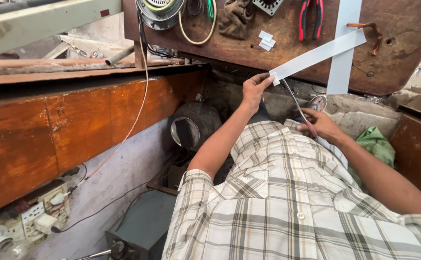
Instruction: The person cuts a white strip of material into small rectangular pieces using scissors and places them into the slots of a square metal component. The person repeatedly cuts and inserts the pieces, working at a cluttered workbench.
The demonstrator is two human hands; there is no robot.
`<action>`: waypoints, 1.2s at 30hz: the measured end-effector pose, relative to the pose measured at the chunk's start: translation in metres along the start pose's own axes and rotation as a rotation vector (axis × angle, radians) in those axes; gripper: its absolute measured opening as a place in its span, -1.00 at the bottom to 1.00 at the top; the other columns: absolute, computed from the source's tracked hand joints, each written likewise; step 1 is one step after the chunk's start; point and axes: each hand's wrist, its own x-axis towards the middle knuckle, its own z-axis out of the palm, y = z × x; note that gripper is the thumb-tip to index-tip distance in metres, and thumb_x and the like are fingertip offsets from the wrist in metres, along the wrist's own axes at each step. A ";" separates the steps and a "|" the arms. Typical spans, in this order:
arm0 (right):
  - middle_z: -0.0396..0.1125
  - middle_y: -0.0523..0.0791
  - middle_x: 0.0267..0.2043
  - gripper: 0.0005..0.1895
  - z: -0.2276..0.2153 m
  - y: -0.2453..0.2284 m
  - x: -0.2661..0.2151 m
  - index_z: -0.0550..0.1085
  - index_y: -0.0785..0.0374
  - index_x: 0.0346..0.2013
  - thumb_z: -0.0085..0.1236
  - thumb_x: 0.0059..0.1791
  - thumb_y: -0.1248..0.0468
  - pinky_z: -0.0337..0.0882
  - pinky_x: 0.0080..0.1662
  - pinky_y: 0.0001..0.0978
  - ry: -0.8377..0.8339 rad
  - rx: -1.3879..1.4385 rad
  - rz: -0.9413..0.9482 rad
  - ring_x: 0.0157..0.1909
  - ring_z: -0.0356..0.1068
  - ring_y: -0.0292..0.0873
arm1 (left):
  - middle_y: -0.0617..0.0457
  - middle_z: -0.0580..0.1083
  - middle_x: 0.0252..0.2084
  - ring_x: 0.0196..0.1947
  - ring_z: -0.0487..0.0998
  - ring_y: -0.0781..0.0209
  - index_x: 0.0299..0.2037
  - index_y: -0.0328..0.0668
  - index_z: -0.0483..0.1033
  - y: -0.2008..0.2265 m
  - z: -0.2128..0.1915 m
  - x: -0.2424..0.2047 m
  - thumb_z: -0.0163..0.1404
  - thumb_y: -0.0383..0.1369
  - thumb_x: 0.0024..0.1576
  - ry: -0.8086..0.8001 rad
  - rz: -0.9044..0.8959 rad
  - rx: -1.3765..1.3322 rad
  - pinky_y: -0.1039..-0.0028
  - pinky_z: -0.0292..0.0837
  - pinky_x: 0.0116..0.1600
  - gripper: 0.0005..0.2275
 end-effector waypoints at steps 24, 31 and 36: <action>0.23 -0.25 -0.55 -0.08 0.028 -0.044 0.019 0.36 0.21 0.37 0.48 -0.26 0.13 0.19 -0.53 -0.45 -0.058 0.210 -0.072 -0.57 0.21 -0.33 | -0.04 0.62 -0.24 -0.29 0.62 0.27 -0.08 -0.46 0.63 0.021 0.011 -0.012 0.22 -0.46 0.13 0.023 -0.016 -0.006 0.49 0.56 -0.14 -0.78; 0.24 -0.21 -0.61 -0.07 0.028 -0.040 0.018 0.32 0.18 0.40 0.45 -0.24 0.14 0.14 -0.53 -0.42 -0.038 0.166 -0.053 -0.60 0.18 -0.30 | -0.05 0.62 -0.24 -0.30 0.62 0.24 -0.07 -0.45 0.63 0.024 0.013 -0.017 0.22 -0.46 0.13 0.039 -0.041 0.029 0.47 0.54 -0.19 -0.78; 0.33 -0.22 -0.49 -0.09 0.022 -0.039 0.035 0.29 0.17 0.40 0.42 -0.22 0.15 0.27 -0.51 -0.42 -0.058 0.198 -0.077 -0.52 0.27 -0.32 | -0.07 0.61 -0.22 -0.29 0.64 0.18 -0.08 -0.44 0.62 0.022 0.014 -0.022 0.23 -0.45 0.12 0.019 -0.088 -0.013 0.40 0.61 -0.16 -0.78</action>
